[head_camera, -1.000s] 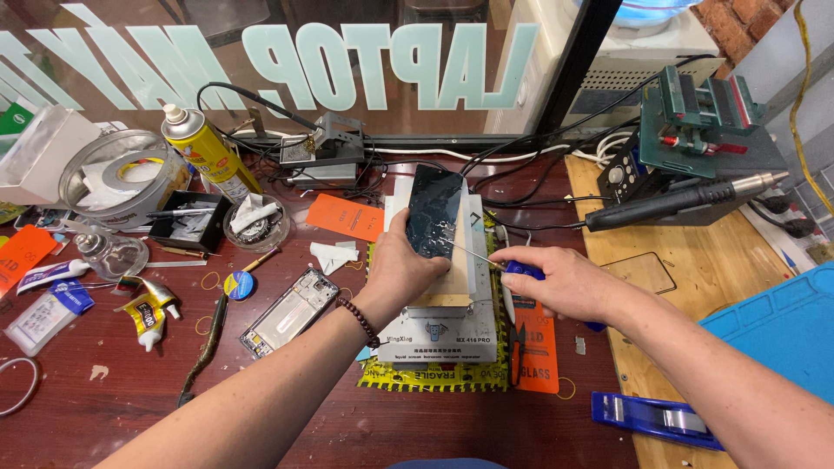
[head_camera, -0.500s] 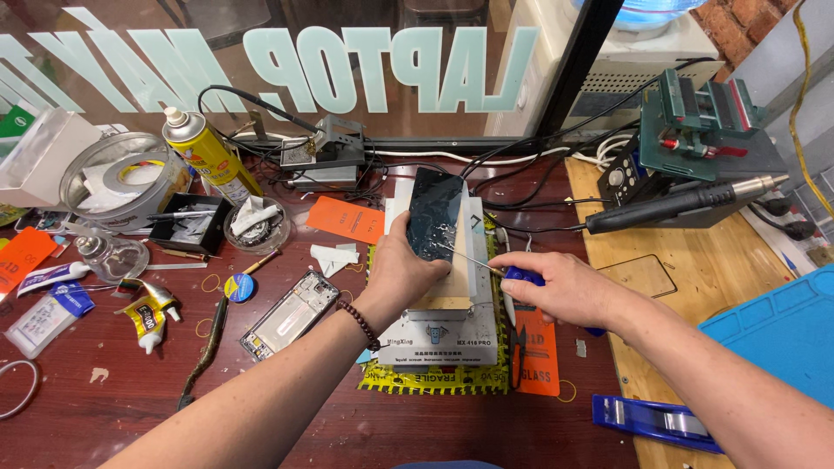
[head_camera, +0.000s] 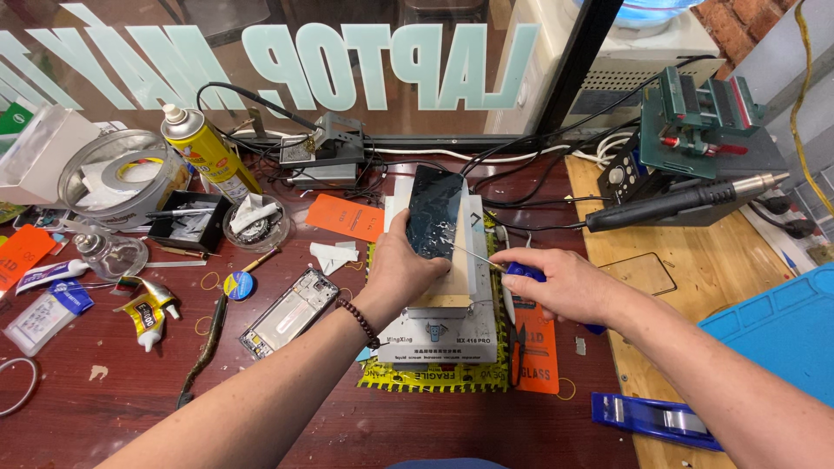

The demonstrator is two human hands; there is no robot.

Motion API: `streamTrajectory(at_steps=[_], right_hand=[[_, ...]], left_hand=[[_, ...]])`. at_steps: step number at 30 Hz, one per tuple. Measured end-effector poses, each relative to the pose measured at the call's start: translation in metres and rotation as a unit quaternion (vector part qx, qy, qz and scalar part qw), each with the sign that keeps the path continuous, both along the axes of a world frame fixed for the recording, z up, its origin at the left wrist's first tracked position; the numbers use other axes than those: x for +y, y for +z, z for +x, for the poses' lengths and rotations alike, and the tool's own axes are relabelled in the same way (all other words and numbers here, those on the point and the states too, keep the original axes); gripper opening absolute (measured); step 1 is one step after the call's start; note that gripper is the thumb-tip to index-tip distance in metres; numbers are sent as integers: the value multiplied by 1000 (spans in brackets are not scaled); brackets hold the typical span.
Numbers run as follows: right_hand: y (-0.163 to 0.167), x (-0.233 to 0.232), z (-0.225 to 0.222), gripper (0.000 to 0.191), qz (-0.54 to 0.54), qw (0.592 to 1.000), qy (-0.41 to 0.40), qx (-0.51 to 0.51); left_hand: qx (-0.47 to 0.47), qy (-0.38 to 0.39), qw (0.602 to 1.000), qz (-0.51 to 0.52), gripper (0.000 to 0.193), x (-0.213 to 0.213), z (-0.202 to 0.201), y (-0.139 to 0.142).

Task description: The person pries the shattered glass screen off a smartphone resting on a box, working a thin pry tool around the edges of the cracked panel while holding the phone steady. They then peel the loosened glass away from the phone body and continue separating remaining pieces of the broken screen.

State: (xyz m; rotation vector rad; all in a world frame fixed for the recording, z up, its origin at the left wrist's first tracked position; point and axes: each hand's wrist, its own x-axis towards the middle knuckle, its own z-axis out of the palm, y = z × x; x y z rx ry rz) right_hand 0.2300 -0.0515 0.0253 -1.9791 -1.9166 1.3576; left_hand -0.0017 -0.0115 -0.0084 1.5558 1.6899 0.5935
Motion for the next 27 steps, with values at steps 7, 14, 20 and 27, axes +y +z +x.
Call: streamTrajectory(at_steps=[7, 14, 20, 27], right_hand=[[-3, 1, 2, 46, 10, 1000, -5, 10], [-5, 1, 0, 46, 8, 1000, -12, 13], [-2, 1, -1, 46, 12, 1000, -2, 14], [-2, 1, 2, 47, 22, 1000, 10, -12]], left_hand=[[-3, 3, 1000, 13, 100, 1, 0, -3], [-11, 1, 1000, 26, 98, 1, -1, -4], [-15, -2, 1000, 12, 100, 1, 0, -2], [-9, -1, 1000, 26, 99, 0, -1, -2]])
